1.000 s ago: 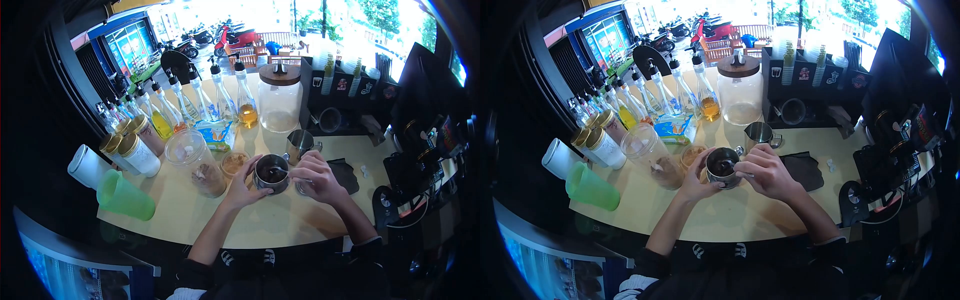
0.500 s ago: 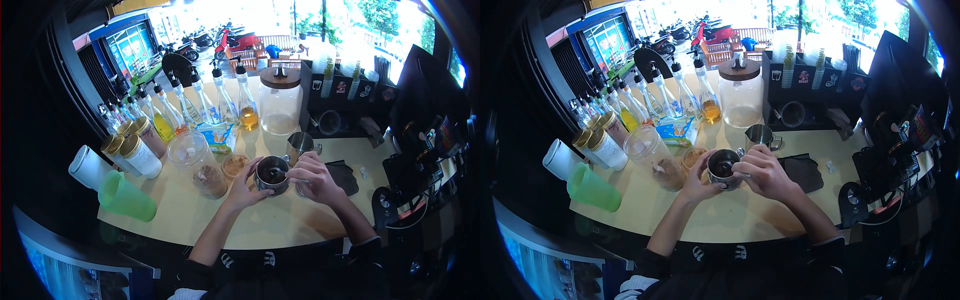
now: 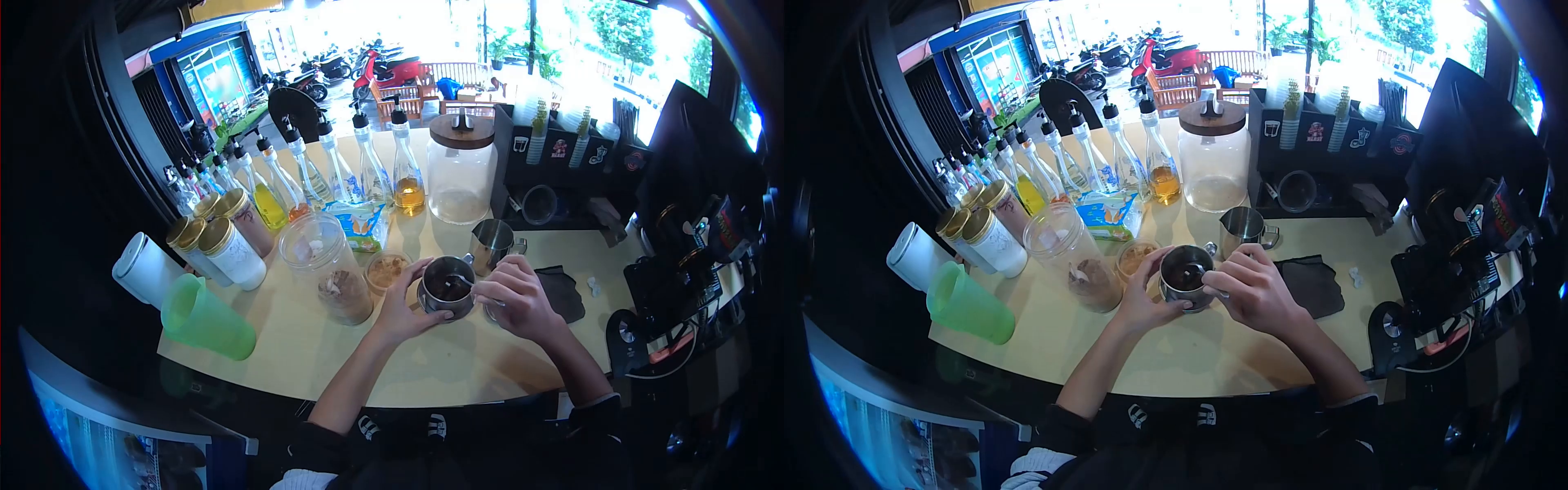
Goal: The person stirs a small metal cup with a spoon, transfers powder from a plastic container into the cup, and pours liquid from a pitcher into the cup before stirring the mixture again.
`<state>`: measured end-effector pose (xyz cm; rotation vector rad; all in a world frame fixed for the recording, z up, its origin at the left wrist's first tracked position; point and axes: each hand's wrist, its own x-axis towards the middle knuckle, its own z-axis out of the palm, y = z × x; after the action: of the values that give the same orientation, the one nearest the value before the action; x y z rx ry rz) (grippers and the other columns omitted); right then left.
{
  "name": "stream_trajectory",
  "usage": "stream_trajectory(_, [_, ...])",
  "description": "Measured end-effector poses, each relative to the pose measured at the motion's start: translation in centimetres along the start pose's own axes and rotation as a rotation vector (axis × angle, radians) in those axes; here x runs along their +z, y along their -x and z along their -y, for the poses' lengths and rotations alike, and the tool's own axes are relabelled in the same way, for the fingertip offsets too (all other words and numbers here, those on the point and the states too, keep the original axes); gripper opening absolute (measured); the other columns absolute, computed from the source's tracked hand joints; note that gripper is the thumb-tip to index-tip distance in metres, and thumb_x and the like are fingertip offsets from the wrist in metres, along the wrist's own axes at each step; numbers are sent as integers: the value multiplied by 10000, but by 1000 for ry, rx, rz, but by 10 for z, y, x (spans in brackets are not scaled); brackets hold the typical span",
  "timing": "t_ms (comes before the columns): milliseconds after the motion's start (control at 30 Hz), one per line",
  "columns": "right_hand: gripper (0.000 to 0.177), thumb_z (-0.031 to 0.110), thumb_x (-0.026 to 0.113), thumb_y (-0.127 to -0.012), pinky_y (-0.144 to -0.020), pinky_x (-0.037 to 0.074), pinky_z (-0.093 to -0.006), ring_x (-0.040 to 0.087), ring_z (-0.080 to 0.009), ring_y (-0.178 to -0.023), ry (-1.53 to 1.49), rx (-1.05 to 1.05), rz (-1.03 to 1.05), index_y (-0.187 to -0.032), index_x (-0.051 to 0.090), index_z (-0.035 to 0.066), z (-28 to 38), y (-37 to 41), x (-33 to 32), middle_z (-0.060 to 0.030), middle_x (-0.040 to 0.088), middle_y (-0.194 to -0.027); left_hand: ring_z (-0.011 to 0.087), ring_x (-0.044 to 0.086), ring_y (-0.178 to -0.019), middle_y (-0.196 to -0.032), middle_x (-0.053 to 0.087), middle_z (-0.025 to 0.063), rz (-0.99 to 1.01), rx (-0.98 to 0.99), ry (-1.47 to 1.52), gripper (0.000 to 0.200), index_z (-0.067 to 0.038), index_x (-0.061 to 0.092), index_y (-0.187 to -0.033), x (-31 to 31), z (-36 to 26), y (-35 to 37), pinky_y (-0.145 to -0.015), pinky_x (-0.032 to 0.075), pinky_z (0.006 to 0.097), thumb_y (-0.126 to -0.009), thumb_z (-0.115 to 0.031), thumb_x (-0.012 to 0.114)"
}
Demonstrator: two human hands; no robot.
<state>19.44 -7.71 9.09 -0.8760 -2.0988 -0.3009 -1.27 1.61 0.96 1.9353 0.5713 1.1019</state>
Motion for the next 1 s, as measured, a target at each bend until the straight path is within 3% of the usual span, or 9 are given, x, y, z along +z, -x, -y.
stream_trajectory(400, [208, 76, 714, -738, -820, 438, -366, 574, -198, -725, -11, -18, 25, -921, 615, 87, 6, -1, 6, -21, 577, -754, 227, 570, -1132, -1153, 623, 121, -58, 30, -49, 956, -22, 433, -1335, 3, 3, 0, -1009, 420, 371, -542, -271, 904])
stream_trajectory(733, [198, 102, 718, -758, -829, 428, -364, 582, -211, -746, -70, 24, 44, -935, 630, 87, 5, -2, 5, -28, 602, -790, 220, 526, -1192, -1253, 563, 121, 8, 4, 43, 962, -32, 382, -1376, 3, 7, 3, -1041, 390, 369, -592, -262, 888])
stream_trajectory(1000, [98, 76, 676, -809, -820, 432, -364, 604, -221, -740, -95, 173, 58, -902, 644, 79, 9, -9, 2, -53, 631, -780, 239, 517, -1203, -1219, 566, 117, 5, 20, 38, 943, -33, 374, -1378, 2, -4, 3, -1053, 376, 366, -613, -266, 875])
